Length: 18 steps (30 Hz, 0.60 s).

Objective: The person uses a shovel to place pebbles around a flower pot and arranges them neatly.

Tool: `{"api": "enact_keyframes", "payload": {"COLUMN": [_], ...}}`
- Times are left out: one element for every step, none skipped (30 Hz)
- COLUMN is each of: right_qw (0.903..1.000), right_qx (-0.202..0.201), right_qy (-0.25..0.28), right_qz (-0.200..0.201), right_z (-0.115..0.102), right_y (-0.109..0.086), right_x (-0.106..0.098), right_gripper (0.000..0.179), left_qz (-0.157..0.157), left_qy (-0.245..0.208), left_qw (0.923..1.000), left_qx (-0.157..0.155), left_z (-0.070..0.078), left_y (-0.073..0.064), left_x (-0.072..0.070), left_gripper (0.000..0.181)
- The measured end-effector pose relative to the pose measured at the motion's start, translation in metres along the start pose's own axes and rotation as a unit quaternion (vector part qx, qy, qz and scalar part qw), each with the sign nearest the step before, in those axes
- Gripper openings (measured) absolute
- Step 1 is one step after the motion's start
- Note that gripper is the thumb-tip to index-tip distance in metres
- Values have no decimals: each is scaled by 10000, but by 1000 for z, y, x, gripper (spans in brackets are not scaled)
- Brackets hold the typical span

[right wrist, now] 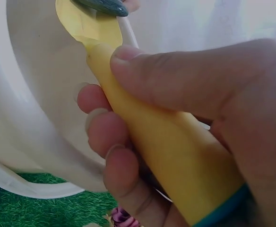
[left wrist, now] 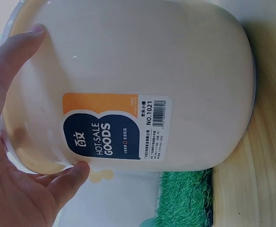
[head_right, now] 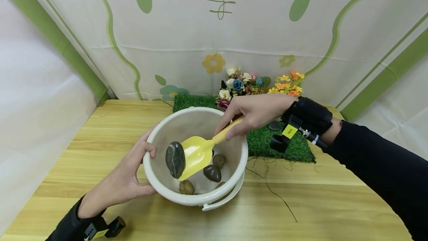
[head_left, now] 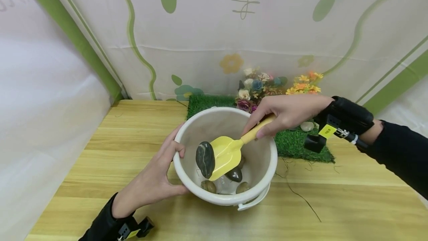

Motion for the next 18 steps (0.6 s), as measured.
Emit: {"api": "enact_keyframes", "payload": {"right_qw": [10000, 10000, 9999, 9998, 9997, 9997, 9996, 9995, 9993, 9991, 9989, 9987, 9984, 9982, 9979, 9977, 9976, 9973], "right_qx": [25, 46, 53, 85, 92, 111, 112, 105, 122, 173, 217, 267, 304, 335, 363, 340, 311, 295], "right_qy": [-1, -49, -101, -149, -159, -141, -138, -167, -188, -187, -183, -191, -186, -199, -201, -203, -211, -226], "right_qz": [29, 65, 96, 131, 160, 189, 218, 252, 293, 332, 368, 402, 429, 465, 506, 542, 580, 626], "right_z": [1, 3, 6, 9, 13, 16, 20, 23, 26, 28, 29, 30, 31, 31, 31, 31, 32, 32], "right_y": [-2, -5, -7, -10, -13, -16, -20, -23, -27, -30, -34, -38, -42, -46, -49, -53, -57, -61], "right_x": [-1, -2, -2, -3, -3, -4, -4, -4, -5, -5, -5, -6, -6, -6, -7, -7, -7, -8], "right_gripper": [30, 30, 30, 31, 31, 31, 32, 32, 33, 33, 33, 34, 34, 35, 35, 35, 35, 35], "left_qz": [7, 12, 14, 11, 4, -2, -19, -35, -49, -72, -93, -111, -125, -130, -124, -126, -127, -126], "left_qy": [7, 11, 11, 8, 10, 12, 17, 22, 16, 12, 6, -2, 0, -3, -3, -2, 2, 6], "left_qw": [10000, 10000, 10000, 10000, 10000, 10000, 10000, 10000, 10000, 9999, 9999, 9998, 9998, 9997, 9998, 9998, 9997, 9997], "left_qx": [17, 26, 34, 34, 20, 14, -8, -41, -66, -101, -132, -153, -176, -188, -183, -182, -186, -187], "left_z": [0, 0, 1, 1, 1, 1, 1, 1, 1, 0, 0, 0, 0, 0, 0, 0, 0, 0], "left_y": [0, 0, 0, 0, 0, 0, 0, 0, 0, 0, 0, 0, 0, 0, 0, -1, -1, -1], "left_x": [0, 0, -1, -1, 0, -1, 0, -1, 0, 0, 0, 0, -1, -1, -1, -1, -1, -1], "left_gripper": [61, 61, 61, 61, 61, 61, 61, 61, 61, 61, 61, 61, 61, 61, 61, 60, 61, 61]}}
Point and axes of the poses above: each hand's wrist, its own y-axis towards the middle knuckle, its own x-axis out of the palm, z = x × y, the point moved 6 cm from there along y, towards the middle knuckle, and after that the axes turned 6 degrees about -z, right-handed, at the moved point
